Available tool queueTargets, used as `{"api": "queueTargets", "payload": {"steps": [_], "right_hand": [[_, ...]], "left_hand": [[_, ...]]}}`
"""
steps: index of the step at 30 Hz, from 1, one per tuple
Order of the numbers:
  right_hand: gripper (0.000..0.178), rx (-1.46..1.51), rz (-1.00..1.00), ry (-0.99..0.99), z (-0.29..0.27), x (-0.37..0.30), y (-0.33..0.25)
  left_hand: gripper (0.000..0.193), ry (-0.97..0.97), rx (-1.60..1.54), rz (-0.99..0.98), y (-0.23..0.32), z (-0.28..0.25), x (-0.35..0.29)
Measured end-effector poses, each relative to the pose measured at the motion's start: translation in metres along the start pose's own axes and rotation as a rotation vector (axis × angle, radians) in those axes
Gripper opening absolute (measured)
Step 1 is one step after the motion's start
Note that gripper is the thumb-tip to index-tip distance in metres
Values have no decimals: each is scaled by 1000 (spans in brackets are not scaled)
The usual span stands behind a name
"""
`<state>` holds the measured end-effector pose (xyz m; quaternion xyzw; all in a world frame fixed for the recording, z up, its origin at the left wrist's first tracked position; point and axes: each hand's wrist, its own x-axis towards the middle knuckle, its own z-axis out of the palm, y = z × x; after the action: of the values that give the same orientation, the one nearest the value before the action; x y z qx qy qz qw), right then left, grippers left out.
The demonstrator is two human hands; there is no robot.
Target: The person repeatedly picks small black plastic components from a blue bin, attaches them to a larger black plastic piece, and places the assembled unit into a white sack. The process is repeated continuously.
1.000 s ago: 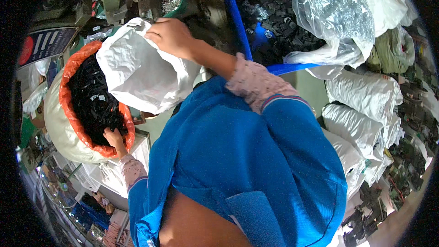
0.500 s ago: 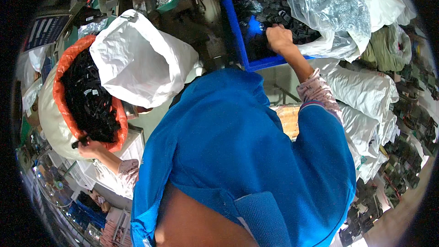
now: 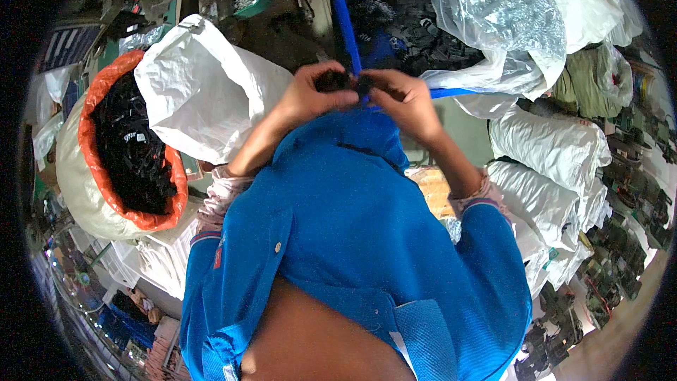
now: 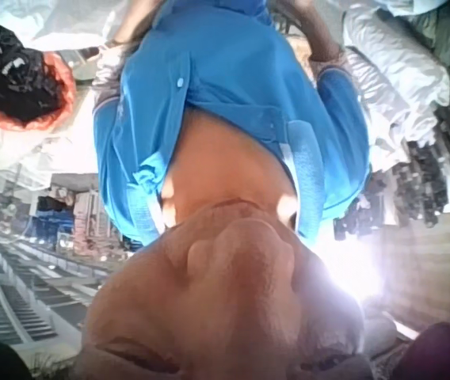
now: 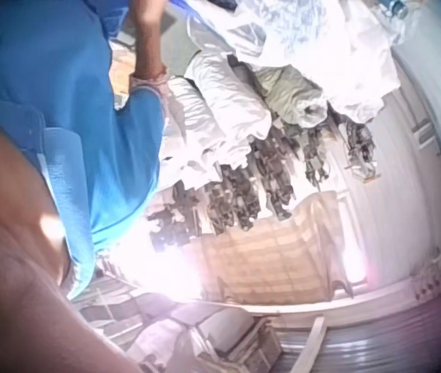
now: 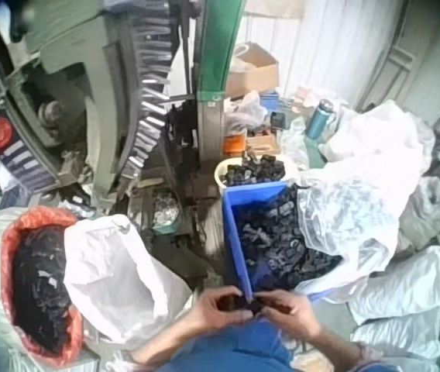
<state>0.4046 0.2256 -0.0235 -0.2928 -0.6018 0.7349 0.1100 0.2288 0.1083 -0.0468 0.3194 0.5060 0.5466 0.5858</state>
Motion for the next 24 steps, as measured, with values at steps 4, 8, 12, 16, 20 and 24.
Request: {"api": "queueTargets", "payload": {"steps": [4,8,12,16,20,24], "right_hand": [[25,-243,-20,30,1,-6,17],[22,-802,-202,35,-51,33,-2],[10,-1410,-218,-23,-84,82,10],[16,-1858,-51,-231,-75,117,54],[19,-1866,-73,-341,-79,123,63],[19,-1779,-39,-202,-96,122,73]], "left_hand": [[19,-42,109,-117,-5,8,-4],[17,63,-30,-44,-10,8,-2],[17,230,-151,-13,-12,-3,2],[10,307,-37,78,0,-5,2],[11,398,-25,157,5,-6,-2],[20,474,-13,212,9,-9,0]]}}
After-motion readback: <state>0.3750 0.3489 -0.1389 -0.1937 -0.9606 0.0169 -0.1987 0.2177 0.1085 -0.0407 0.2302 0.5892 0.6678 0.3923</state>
